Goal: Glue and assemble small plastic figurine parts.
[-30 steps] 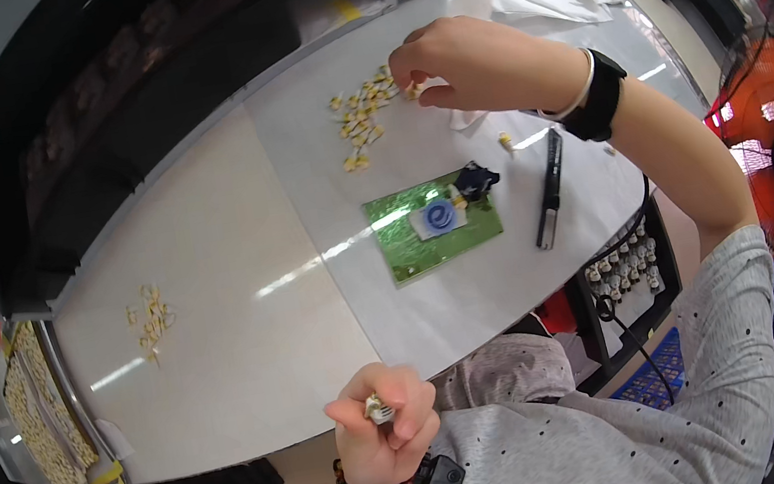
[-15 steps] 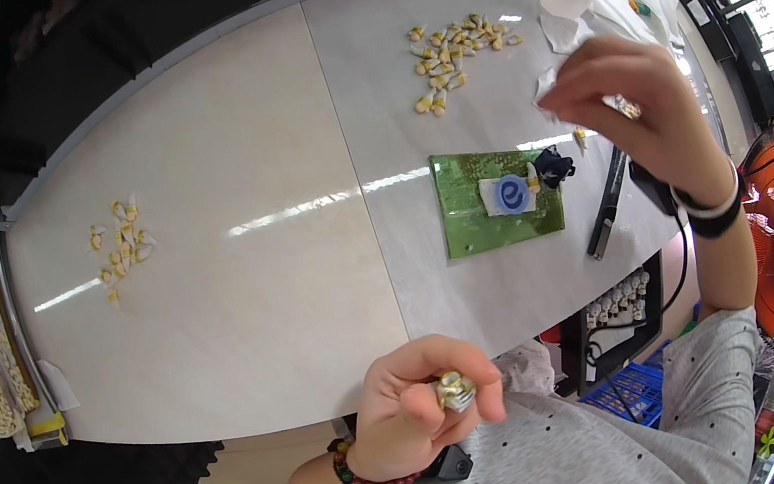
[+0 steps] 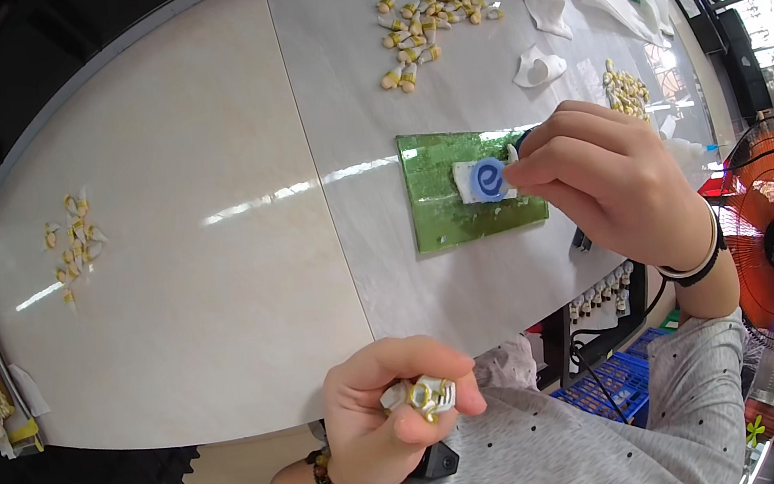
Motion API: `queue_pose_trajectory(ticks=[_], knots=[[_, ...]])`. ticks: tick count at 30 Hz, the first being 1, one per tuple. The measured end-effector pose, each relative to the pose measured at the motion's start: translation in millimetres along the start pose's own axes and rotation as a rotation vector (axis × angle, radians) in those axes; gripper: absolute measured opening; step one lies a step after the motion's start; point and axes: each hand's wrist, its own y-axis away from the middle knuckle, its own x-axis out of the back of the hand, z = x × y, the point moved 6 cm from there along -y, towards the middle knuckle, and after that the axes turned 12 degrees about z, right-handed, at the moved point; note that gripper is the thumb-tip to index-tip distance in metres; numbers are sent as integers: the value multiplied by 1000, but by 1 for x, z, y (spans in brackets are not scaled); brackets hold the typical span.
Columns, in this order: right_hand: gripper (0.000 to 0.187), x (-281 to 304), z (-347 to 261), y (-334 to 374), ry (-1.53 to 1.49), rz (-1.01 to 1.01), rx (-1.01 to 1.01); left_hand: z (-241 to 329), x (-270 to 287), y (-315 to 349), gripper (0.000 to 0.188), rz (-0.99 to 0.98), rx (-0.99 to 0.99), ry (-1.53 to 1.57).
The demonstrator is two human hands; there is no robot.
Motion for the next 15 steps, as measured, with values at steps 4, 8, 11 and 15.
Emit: queue_pose_trajectory(ticks=[4, 8, 11, 15], knots=[[17, -8, -1, 2, 110, -51, 80, 0, 2, 2, 48, 23, -52, 36], [19, -12, -3, -2, 129, -94, 95, 2, 4, -1, 47, -4, -51, 102], [19, -13, -7, -3, 164, -111, 117, 2, 2, -1, 46, -6, -90, 39], [18, -14, -11, -6, 241, -173, 114, 5, -1, -3, 45, 20, -99, 34]])
